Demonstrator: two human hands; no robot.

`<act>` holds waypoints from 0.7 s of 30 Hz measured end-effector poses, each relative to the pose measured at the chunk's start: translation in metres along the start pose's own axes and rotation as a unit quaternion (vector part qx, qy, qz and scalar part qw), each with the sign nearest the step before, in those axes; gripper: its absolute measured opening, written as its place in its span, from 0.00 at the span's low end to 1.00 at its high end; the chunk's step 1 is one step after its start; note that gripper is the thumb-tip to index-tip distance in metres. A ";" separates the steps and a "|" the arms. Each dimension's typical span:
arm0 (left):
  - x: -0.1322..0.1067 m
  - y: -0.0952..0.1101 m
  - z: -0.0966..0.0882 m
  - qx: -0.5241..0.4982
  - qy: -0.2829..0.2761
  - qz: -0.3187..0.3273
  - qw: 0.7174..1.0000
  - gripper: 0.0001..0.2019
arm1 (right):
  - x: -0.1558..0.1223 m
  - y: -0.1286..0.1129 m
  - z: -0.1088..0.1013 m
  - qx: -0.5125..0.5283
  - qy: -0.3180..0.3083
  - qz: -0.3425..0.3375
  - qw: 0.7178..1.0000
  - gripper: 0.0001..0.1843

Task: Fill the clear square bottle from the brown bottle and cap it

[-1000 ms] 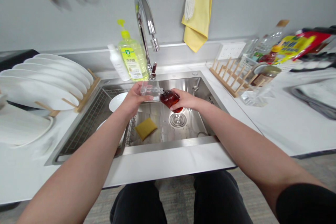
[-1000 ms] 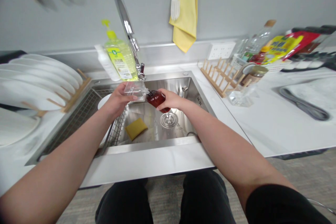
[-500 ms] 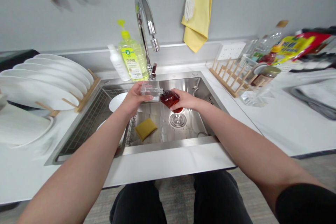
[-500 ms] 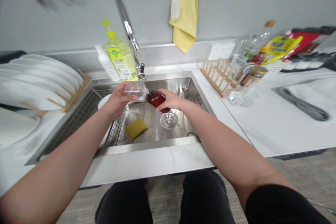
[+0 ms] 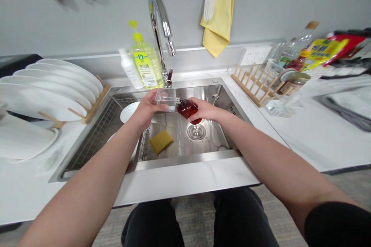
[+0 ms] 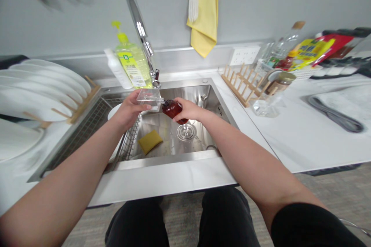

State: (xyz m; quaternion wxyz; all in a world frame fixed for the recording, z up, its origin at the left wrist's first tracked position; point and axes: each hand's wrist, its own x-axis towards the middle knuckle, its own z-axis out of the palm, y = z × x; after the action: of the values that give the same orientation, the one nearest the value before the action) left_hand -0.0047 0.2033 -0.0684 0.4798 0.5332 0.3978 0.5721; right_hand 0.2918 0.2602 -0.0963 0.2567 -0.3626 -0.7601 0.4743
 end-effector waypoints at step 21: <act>0.002 -0.001 -0.001 0.016 0.006 -0.005 1.000 0.39 | -0.001 -0.004 0.000 -0.009 -0.001 0.001 1.000 0.37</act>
State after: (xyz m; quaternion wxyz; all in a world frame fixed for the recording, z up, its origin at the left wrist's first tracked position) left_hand -0.0053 0.2055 -0.0696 0.4713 0.5357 0.4125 0.5664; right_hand 0.2914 0.2579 -0.0932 0.2524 -0.3652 -0.7642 0.4678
